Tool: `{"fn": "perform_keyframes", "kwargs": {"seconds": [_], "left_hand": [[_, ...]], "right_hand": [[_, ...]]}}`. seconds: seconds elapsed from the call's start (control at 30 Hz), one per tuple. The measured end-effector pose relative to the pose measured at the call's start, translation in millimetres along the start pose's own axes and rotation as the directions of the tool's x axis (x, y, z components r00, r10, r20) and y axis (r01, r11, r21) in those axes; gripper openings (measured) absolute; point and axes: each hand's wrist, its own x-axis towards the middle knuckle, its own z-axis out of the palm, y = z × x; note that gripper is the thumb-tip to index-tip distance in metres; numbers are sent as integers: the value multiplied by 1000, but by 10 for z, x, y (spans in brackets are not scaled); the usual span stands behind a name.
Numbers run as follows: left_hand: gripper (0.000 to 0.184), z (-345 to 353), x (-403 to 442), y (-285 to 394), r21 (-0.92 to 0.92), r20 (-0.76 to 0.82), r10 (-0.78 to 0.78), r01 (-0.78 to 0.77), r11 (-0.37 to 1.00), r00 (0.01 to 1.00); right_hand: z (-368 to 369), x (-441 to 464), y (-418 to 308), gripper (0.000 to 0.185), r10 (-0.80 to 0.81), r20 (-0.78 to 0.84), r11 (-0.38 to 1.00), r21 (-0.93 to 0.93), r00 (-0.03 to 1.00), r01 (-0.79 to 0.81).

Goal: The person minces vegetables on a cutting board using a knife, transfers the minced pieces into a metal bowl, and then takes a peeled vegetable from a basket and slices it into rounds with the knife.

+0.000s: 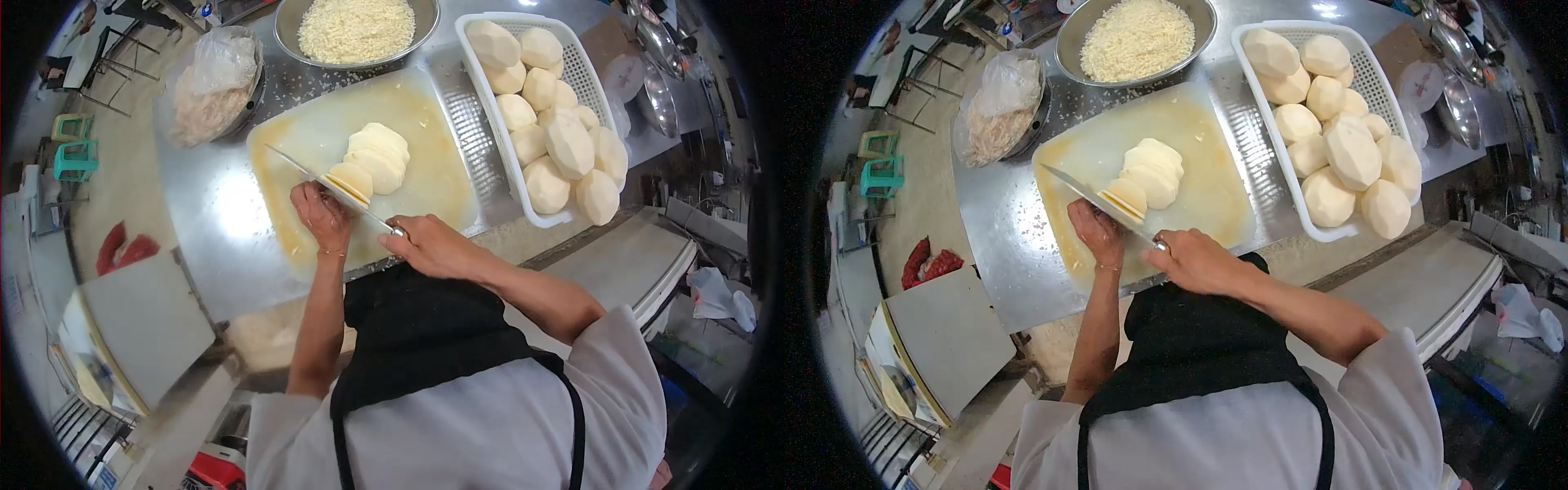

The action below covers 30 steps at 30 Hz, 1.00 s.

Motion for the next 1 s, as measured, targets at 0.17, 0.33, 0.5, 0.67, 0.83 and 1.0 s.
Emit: {"fn": "perform_keyframes", "kwargs": {"seconds": [0.17, 0.33, 0.5, 0.67, 0.83, 1.0], "left_hand": [[21, 72, -48, -114, -32, -39, 5, -6, 999, 999], [28, 45, -68, 6, -59, -45, -67, 64, 996, 997], [29, 66, -73, -104, -6, -35, -19, 19, 1000, 999], [29, 21, -9, -1, -72, -38, -43, 40, 997, 998], [23, 45, -87, -113, -32, -41, 2, -3, 999, 999], [16, -190, -91, 14, -37, 37, -10, 11, 999, 999]], "right_hand": [[208, 417, 335, 48, -61, -38, 996, -72, 997, 58], [18, -6, -78, 51, 6, -4, 1000, 11, 1000, -6], [356, 484, 325, 50, -129, -98, 981, -160, 987, 113], [21, 77, -147, 51, -6, 11, 1000, -7, 1000, 6], [265, 219, 266, 54, -71, -47, 996, -51, 996, 69], [372, 432, 325, 54, -47, -76, 993, -109, 996, 38]]}}
